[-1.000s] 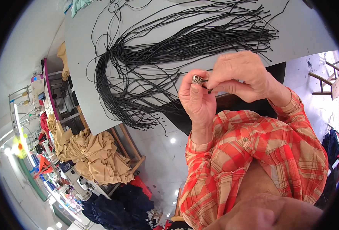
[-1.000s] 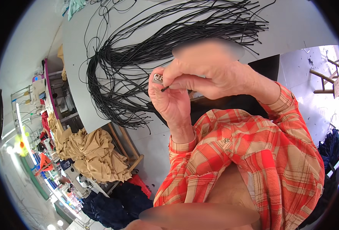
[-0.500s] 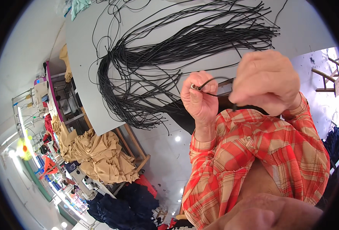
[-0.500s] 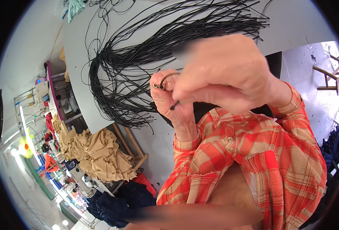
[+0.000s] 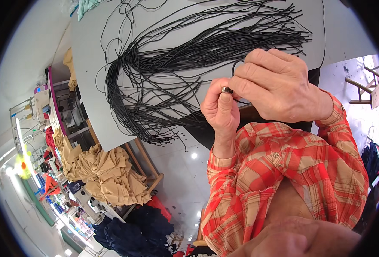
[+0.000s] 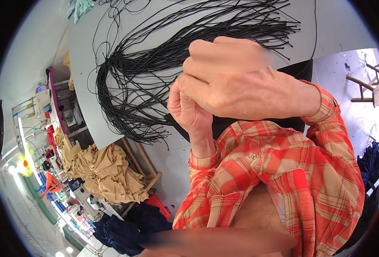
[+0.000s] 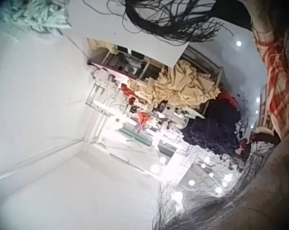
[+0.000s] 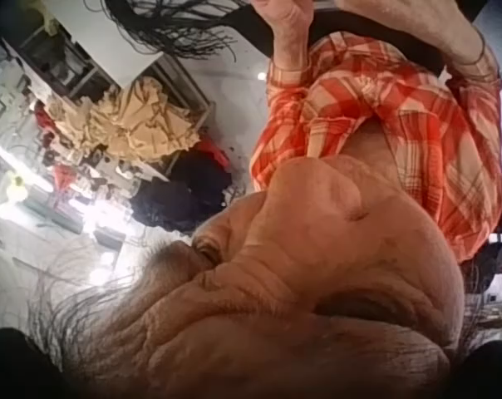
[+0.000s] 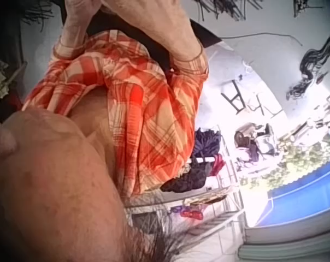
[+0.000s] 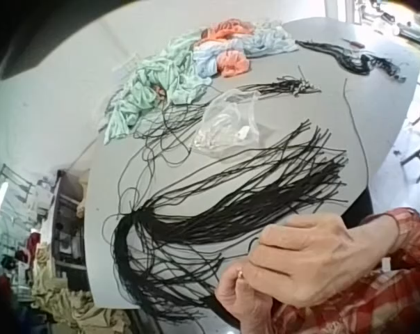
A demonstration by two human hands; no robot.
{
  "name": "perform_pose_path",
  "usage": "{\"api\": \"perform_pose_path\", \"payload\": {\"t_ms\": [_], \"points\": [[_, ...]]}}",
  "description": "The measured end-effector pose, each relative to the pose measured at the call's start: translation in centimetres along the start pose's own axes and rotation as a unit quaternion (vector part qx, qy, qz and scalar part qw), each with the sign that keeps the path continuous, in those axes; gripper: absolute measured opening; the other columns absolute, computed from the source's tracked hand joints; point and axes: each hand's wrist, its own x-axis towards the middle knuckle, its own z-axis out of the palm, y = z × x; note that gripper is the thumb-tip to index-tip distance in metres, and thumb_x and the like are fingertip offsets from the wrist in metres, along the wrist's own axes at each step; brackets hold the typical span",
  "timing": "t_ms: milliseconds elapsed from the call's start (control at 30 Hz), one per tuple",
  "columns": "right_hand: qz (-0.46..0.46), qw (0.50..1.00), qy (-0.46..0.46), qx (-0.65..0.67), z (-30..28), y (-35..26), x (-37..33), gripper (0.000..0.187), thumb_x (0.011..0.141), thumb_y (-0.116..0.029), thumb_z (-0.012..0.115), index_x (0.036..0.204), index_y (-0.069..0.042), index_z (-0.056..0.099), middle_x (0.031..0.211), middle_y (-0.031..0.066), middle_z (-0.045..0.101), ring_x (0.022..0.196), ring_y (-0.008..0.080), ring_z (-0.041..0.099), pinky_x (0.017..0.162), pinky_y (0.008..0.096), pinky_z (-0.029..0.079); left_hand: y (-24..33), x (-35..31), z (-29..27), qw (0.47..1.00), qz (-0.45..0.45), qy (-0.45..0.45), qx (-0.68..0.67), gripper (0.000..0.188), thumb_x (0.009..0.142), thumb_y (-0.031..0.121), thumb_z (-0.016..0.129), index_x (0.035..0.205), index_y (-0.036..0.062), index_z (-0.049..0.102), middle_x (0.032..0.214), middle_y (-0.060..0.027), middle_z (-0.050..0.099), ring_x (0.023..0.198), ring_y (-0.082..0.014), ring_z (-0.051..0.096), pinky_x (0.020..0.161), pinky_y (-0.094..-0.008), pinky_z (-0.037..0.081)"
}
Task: Attaching small metal tips to the ends of black cords by hand.
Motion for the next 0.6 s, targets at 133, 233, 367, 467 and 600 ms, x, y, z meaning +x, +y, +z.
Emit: {"api": "perform_pose_path", "payload": {"t_ms": [133,233,367,467,600], "points": [[-0.014,0.999,-0.029,-0.034,-0.2,-0.2,0.1,0.024,0.054,-0.013,0.061,0.077,-0.004,0.06,0.074,0.0026,0.055,0.066,0.0152,0.053,0.051,0.024,0.04,0.1,0.2,-0.2,0.998,0.012,-0.018,0.06,0.023,0.087,0.015,0.057,0.098,-0.0053,0.056,0.088,-0.0061,0.051,0.069,-0.0095,0.046,0.06,-0.0216,0.039],[-0.022,0.998,-0.044,-0.045,-0.2,-0.3,0.2,0.023,0.055,-0.013,0.061,0.076,-0.004,0.059,0.074,0.0029,0.055,0.067,0.0154,0.053,0.052,0.0241,0.04,0.3,0.2,-0.2,0.993,0.021,-0.035,0.107,0.02,0.087,0.013,0.056,0.096,-0.0049,0.056,0.087,-0.0051,0.051,0.07,-0.0086,0.046,0.061,-0.0205,0.039],[-0.017,0.999,-0.05,-0.015,0.2,-0.5,0.2,0.02,0.056,-0.01,0.061,0.075,-0.004,0.059,0.074,0.0037,0.055,0.068,0.0161,0.054,0.053,0.0253,0.042,0.7,0.1,-0.3,0.984,0.025,-0.046,0.168,0.016,0.088,0.01,0.055,0.094,-0.0045,0.057,0.085,-0.0035,0.051,0.071,-0.0081,0.047,0.062,-0.0197,0.039],[0.025,0.992,-0.1,0.077,0.2,0.3,-0.4,0.019,0.058,-0.005,0.061,0.078,-0.003,0.06,0.075,0.0046,0.057,0.068,0.0178,0.054,0.054,0.0269,0.045,0.9,0.1,-0.5,0.98,0.024,-0.042,0.196,0.015,0.087,0.009,0.056,0.095,-0.0043,0.057,0.084,-0.0036,0.051,0.069,-0.0081,0.046,0.06,-0.0193,0.039],[0.062,0.983,-0.117,0.129,-0.1,0.8,-0.4,0.022,0.059,-0.003,0.061,0.081,-0.004,0.06,0.076,0.0054,0.058,0.067,0.0202,0.056,0.055,0.0283,0.046,1.5,0.2,-0.2,0.968,0.002,-0.033,0.247,0.015,0.087,0.008,0.056,0.095,-0.0038,0.057,0.083,-0.0033,0.051,0.067,-0.0076,0.047,0.058,-0.0189,0.04]]}}
